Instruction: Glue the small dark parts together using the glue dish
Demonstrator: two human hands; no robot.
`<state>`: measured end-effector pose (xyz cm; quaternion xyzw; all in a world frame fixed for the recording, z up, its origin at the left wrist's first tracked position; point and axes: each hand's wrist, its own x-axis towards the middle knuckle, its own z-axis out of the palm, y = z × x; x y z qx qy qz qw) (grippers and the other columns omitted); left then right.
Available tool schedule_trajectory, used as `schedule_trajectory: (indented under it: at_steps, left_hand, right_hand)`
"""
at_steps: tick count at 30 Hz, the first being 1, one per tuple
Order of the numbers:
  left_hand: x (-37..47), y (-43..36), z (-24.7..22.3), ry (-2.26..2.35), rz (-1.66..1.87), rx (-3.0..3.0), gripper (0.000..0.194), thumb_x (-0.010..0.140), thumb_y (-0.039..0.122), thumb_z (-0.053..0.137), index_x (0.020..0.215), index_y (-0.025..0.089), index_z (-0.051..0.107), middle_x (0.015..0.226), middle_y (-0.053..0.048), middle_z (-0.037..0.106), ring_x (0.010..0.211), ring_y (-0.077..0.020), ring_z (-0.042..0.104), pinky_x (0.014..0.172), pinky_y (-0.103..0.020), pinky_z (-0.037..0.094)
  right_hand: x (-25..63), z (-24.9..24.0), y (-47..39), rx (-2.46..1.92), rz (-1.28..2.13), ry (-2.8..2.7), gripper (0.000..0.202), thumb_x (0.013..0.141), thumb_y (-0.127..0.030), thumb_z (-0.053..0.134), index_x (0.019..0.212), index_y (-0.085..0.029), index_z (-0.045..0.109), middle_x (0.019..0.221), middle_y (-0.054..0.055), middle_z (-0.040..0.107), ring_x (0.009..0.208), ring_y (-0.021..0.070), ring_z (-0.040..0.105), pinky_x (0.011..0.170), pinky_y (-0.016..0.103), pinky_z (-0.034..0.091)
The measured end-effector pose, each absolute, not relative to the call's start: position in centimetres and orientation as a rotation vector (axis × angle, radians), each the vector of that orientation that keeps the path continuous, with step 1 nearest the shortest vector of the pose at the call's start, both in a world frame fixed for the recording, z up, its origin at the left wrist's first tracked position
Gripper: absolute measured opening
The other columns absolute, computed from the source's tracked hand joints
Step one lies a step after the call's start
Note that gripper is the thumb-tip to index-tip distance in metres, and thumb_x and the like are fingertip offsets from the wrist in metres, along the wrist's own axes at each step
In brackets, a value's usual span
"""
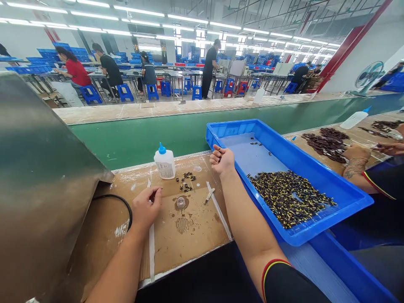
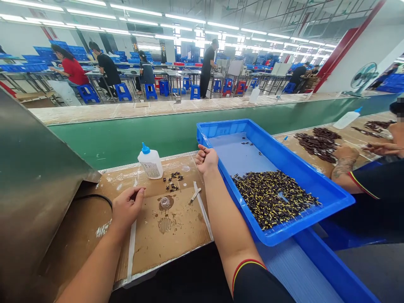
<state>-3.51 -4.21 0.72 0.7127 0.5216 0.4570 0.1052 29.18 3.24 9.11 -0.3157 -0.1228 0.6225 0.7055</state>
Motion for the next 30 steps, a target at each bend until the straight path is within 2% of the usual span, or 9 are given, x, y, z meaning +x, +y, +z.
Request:
schedule_trajectory:
  at_steps: [6,12,15,19,21,23,25,27,30]
  left_hand:
    - [-3.6,-4.2,0.4,1.548,1.344,2.096,0.031,0.099,0.042,0.059,0.095,0.019,0.080,0.093,-0.006,0.082,0.076,-0.0186,0.073,0.073,-0.030,0.054]
    - [-3.5,-4.3,0.7,1.537,1.353,2.100,0.031,0.099,0.041,0.059,0.093,0.019,0.080,0.088,-0.006,0.082,0.073,-0.0180,0.071,0.070,-0.029,0.054]
    - [-3.4,-4.4,0.9,1.534,1.348,2.099,0.030,0.098,0.041,0.059,0.092,0.020,0.080,0.087,-0.006,0.081,0.071,-0.0179,0.070,0.069,-0.029,0.054]
    - [-3.2,-4.5,1.0,1.534,1.343,2.094,0.030,0.098,0.042,0.059,0.092,0.020,0.079,0.086,-0.006,0.081,0.072,-0.0186,0.071,0.071,-0.029,0.055]
    - [-3.2,-4.5,0.9,1.541,1.340,2.091,0.030,0.098,0.042,0.059,0.092,0.020,0.079,0.086,-0.006,0.081,0.072,-0.0188,0.071,0.071,-0.029,0.054]
    - [-3.2,-4.5,0.8,1.547,1.333,2.090,0.030,0.098,0.041,0.058,0.092,0.020,0.079,0.087,-0.007,0.081,0.072,-0.0186,0.071,0.071,-0.029,0.054]
    - [-3.2,-4.5,0.7,1.550,1.319,2.092,0.031,0.098,0.041,0.058,0.092,0.020,0.079,0.087,-0.006,0.081,0.071,-0.0184,0.070,0.071,-0.030,0.054]
    - [-3.2,-4.5,0.7,1.550,1.305,2.095,0.031,0.099,0.041,0.058,0.092,0.020,0.079,0.086,-0.006,0.080,0.071,-0.0183,0.070,0.072,-0.030,0.054]
    - [-3.1,-4.6,0.8,1.554,1.297,2.093,0.031,0.100,0.041,0.057,0.092,0.021,0.079,0.088,-0.006,0.080,0.073,-0.0184,0.070,0.072,-0.030,0.053]
  right_hand:
    - [28.4,9.0,2.9,-0.707,1.426,-0.351,0.028,0.091,-0.003,0.048,0.110,-0.018,0.062,0.074,-0.004,0.063,0.040,0.0051,0.031,0.034,0.012,0.024]
    - [28.8,9.1,3.0,-0.718,1.539,-0.386,0.022,0.105,-0.008,0.047,0.115,-0.016,0.065,0.080,0.001,0.071,0.038,0.0047,0.029,0.031,0.013,0.024]
    - [29.7,9.6,3.6,-0.652,1.467,-0.326,0.021,0.117,-0.023,0.042,0.115,-0.018,0.063,0.071,-0.005,0.064,0.037,0.0044,0.025,0.031,0.012,0.022]
    - [30.3,10.4,4.4,-0.554,1.367,-0.230,0.050,0.117,-0.063,0.036,0.111,-0.020,0.061,0.060,-0.011,0.046,0.036,0.0053,0.023,0.031,0.013,0.022]
    - [30.0,10.3,4.5,-0.532,1.383,-0.198,0.056,0.116,-0.067,0.033,0.110,-0.020,0.062,0.059,-0.010,0.043,0.037,0.0063,0.025,0.030,0.014,0.022]
    - [29.4,9.9,4.4,-0.526,1.418,-0.161,0.053,0.119,-0.059,0.029,0.109,-0.019,0.063,0.060,-0.009,0.043,0.037,0.0071,0.027,0.030,0.015,0.023]
    - [28.7,9.0,4.4,-0.537,1.443,-0.105,0.050,0.121,-0.046,0.022,0.109,-0.019,0.062,0.064,-0.007,0.048,0.039,0.0075,0.036,0.031,0.014,0.028]
    - [28.1,8.1,4.3,-0.562,1.457,-0.041,0.053,0.120,-0.037,0.011,0.111,-0.020,0.060,0.074,0.000,0.059,0.048,0.0097,0.054,0.037,0.015,0.041]
    - [27.2,6.8,4.2,-0.600,1.497,0.016,0.057,0.117,-0.037,0.004,0.122,-0.020,0.058,0.099,0.012,0.071,0.083,0.0193,0.076,0.056,0.028,0.063]
